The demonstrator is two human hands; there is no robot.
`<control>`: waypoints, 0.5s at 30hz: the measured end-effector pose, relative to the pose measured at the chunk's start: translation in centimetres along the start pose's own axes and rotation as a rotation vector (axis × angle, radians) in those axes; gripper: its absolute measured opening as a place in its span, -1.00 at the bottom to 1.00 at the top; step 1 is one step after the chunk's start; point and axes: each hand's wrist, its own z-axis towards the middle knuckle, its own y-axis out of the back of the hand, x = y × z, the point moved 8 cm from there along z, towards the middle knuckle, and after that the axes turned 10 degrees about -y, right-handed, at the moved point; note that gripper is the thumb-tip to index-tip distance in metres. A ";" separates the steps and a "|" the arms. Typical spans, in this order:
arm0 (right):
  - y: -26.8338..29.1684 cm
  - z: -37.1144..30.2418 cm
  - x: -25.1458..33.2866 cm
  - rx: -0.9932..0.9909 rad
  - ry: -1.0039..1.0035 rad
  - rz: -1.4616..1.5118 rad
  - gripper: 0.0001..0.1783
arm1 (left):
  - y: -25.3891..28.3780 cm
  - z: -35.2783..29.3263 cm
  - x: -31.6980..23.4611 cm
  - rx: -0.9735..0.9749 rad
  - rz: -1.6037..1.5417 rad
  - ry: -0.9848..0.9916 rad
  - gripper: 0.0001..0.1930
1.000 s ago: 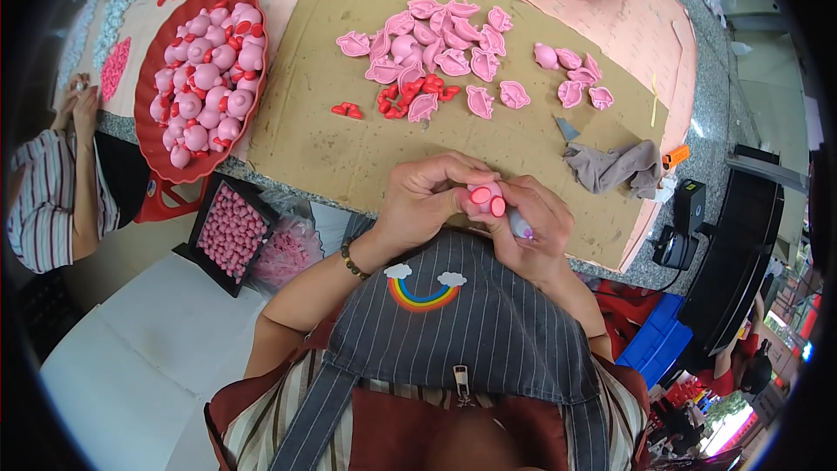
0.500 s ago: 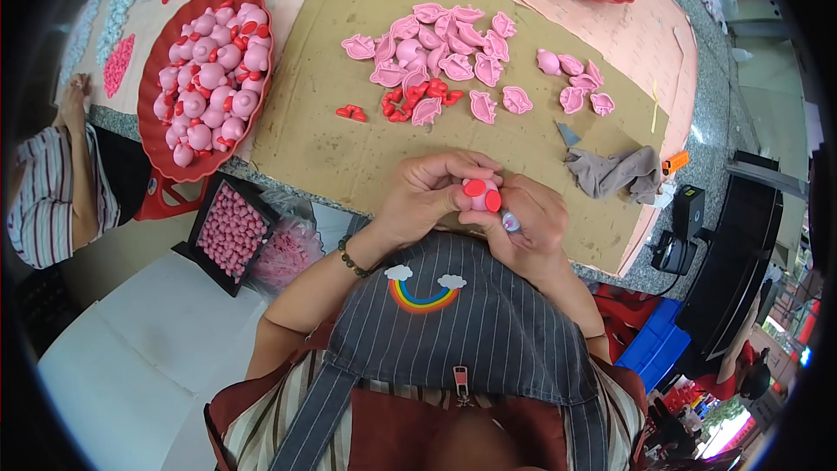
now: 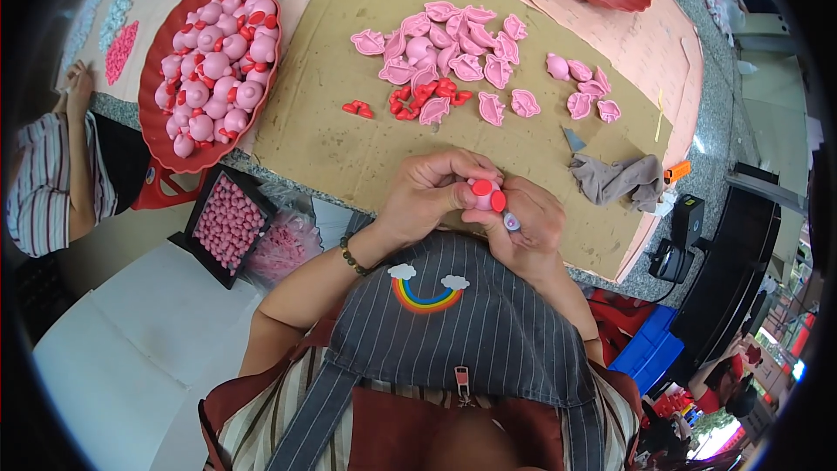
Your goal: Apply glue to pink plastic parts and attach them to a larger pink toy base.
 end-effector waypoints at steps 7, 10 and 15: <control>-0.1 0.0 -0.2 -0.009 -0.011 0.006 -0.65 | 0.1 0.0 0.1 -0.017 0.006 -0.002 -0.77; -0.1 0.0 -0.1 -0.017 -0.022 0.022 -0.65 | 0.2 0.0 0.1 -0.020 -0.003 -0.005 -0.76; 0.0 0.2 0.2 -0.030 -0.021 0.032 -0.65 | 0.2 0.0 0.1 -0.029 0.001 -0.002 -0.77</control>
